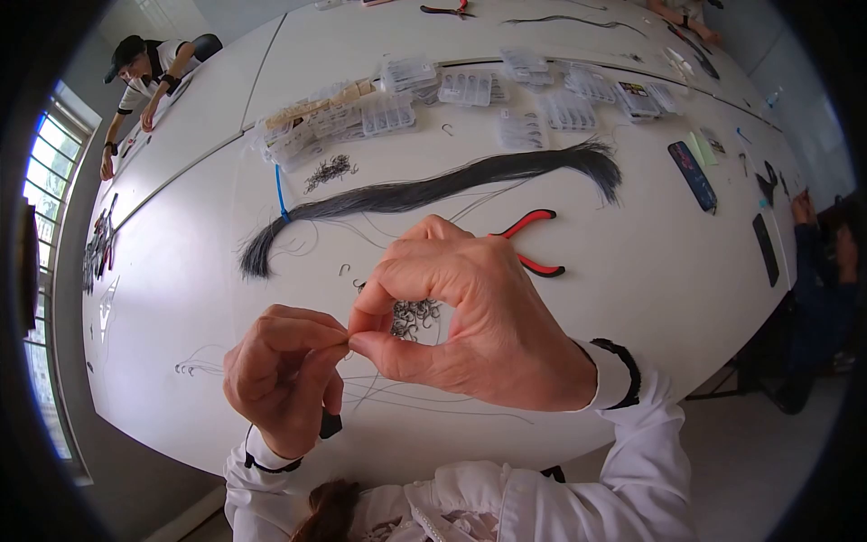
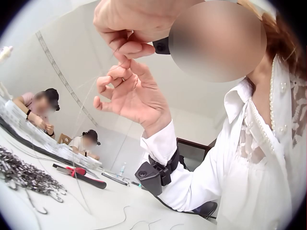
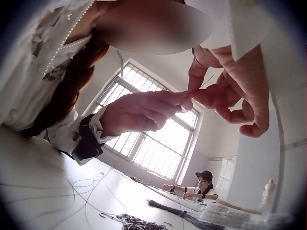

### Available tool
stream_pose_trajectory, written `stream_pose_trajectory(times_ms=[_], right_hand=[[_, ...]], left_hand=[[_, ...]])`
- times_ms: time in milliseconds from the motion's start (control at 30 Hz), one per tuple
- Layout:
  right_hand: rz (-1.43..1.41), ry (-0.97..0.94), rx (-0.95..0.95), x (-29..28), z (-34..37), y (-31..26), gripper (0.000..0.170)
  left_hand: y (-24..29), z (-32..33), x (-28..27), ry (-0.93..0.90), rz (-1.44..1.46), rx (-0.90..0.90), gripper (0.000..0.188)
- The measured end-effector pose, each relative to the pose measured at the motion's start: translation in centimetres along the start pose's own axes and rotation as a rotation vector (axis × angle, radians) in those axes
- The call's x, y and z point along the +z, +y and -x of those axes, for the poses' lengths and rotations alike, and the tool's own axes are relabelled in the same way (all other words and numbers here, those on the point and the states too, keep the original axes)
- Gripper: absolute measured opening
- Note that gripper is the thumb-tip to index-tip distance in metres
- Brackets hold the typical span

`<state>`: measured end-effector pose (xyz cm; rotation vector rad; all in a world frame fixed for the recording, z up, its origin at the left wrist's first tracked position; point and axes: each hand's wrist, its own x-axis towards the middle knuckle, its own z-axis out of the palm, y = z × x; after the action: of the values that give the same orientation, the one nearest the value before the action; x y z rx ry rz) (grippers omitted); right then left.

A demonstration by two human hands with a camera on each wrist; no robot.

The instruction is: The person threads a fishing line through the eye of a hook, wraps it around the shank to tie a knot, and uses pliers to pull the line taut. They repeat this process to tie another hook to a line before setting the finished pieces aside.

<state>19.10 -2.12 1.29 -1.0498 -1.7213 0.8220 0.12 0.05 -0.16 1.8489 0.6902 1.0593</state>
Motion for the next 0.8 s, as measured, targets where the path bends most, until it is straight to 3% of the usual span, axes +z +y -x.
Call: stream_pose_trajectory(times_ms=[300,367,400,467,500,567,633,700,800], right_hand=[[0.036,-0.066,0.043,-0.1,-0.2,-0.2,0.012],[-0.126,0.001,0.092,0.5,-0.2,0.3,0.030],[-0.124,-0.001,0.091,0.5,-0.3,0.4,0.030],[-0.440,-0.182,0.268,0.6,-0.4,0.8,0.048],[-0.439,-0.182,0.267,0.8,-0.4,1.2,0.048],[-0.766,-0.394,0.348,1.3,-0.4,2.0,0.052],[-0.771,-0.414,0.340,1.2,-0.5,2.0,0.044],[-0.936,-0.480,0.585,0.3,-0.6,2.0,0.029],[-0.844,-0.400,0.738,-0.8,-0.6,1.5,0.018]], left_hand=[[-0.1,0.0,0.1,0.028,0.058,-0.015,0.012],[0.0,0.0,-0.1,0.036,0.106,-0.075,0.011],[0.0,-0.1,-0.2,0.038,0.106,-0.074,0.011],[0.0,-0.1,-0.3,0.022,0.202,-0.129,0.010],[0.0,-0.1,-0.4,0.023,0.202,-0.127,0.010],[-0.2,-0.1,-0.6,-0.005,0.304,-0.128,0.009],[-0.2,-0.1,-0.5,0.004,0.314,-0.118,0.009],[-0.1,-0.1,-0.5,0.015,0.324,-0.107,0.008],[0.3,-0.2,-0.8,0.004,0.288,-0.145,0.007]])
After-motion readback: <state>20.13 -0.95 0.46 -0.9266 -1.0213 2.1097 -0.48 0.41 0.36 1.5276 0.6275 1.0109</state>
